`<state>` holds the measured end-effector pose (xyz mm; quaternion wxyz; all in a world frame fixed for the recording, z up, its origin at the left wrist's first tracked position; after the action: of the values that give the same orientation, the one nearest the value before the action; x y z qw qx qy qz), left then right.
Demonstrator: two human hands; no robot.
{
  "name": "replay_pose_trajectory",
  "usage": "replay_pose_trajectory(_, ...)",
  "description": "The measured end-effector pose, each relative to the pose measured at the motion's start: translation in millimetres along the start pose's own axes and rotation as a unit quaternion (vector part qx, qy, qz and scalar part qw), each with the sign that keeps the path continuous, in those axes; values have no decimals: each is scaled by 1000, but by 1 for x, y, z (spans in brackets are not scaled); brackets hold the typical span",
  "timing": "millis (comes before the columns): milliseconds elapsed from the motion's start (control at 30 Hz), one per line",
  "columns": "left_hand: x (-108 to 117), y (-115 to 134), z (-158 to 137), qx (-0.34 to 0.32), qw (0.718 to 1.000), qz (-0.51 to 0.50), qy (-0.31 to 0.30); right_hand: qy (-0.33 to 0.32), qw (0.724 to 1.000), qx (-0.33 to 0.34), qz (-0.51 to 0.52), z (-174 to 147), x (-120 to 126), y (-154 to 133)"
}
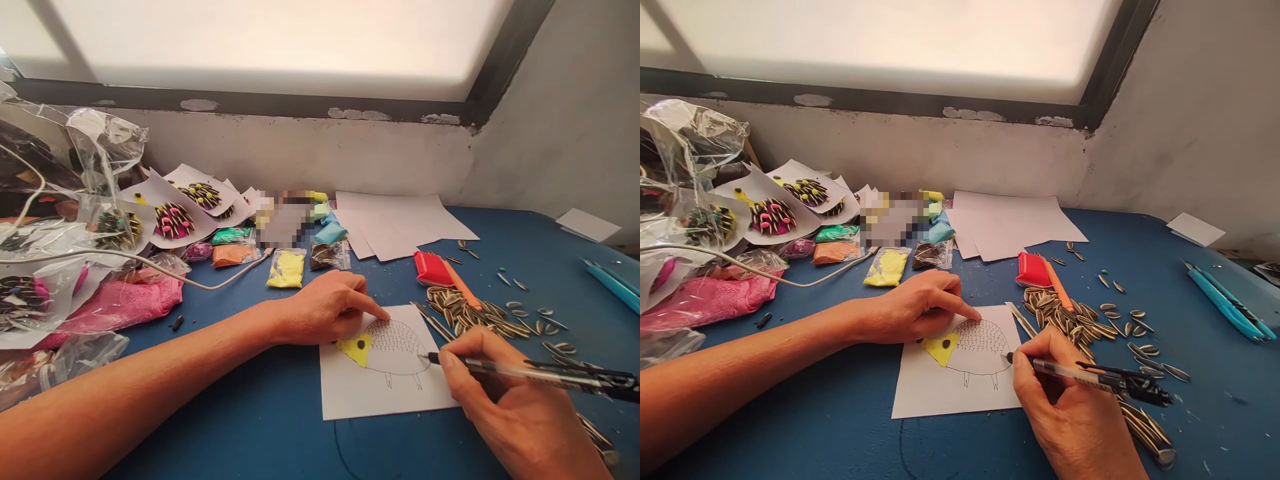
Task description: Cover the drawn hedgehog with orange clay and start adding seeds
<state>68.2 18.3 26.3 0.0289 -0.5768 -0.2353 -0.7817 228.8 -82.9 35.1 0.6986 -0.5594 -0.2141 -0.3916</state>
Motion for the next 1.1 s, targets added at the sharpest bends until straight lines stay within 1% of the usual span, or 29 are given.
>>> replay_pose_trajectory(200,0,-1,-1,-2,1000,4,2,24,999,30,0,2,5,-8)
replay_pose_trajectory(433,1,0,-1,-3,1000,6,4,-2,1000,18,2,0,-1,-7)
replay_pose_trajectory(600,0,0,0,-2,1000,11,2,13,1000,-2,7,0,0,-5)
replay_pose_trajectory(733,0,0,0,0,1000,2,8,-1,1000,22,11,0,0,-9)
replay_pose_trajectory(833,0,0,0,-2,1000,0,9,11,1000,25,6,0,2,-9)
replay_pose_trajectory(967,0,0,0,1,1000,-2,6,-2,999,40,10,1,0,-9)
replay_pose_trajectory(1033,0,1,0,1,1000,-2,4,-7,999,39,16,0,0,-10)
replay_pose_trajectory(1100,1,1,0,0,1000,0,4,6,1000,22,14,-1,4,-11)
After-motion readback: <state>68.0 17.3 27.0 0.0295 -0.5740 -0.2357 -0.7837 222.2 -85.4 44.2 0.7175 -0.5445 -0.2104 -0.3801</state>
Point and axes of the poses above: each hand's wrist, its own z-axis towards the middle knuckle, its own x-axis out of the back of the hand, y = z × x, the point moved 7 cm from there along z, towards the middle knuckle, and after that the axes turned 9 degrees about z, right-handed, at the moved point
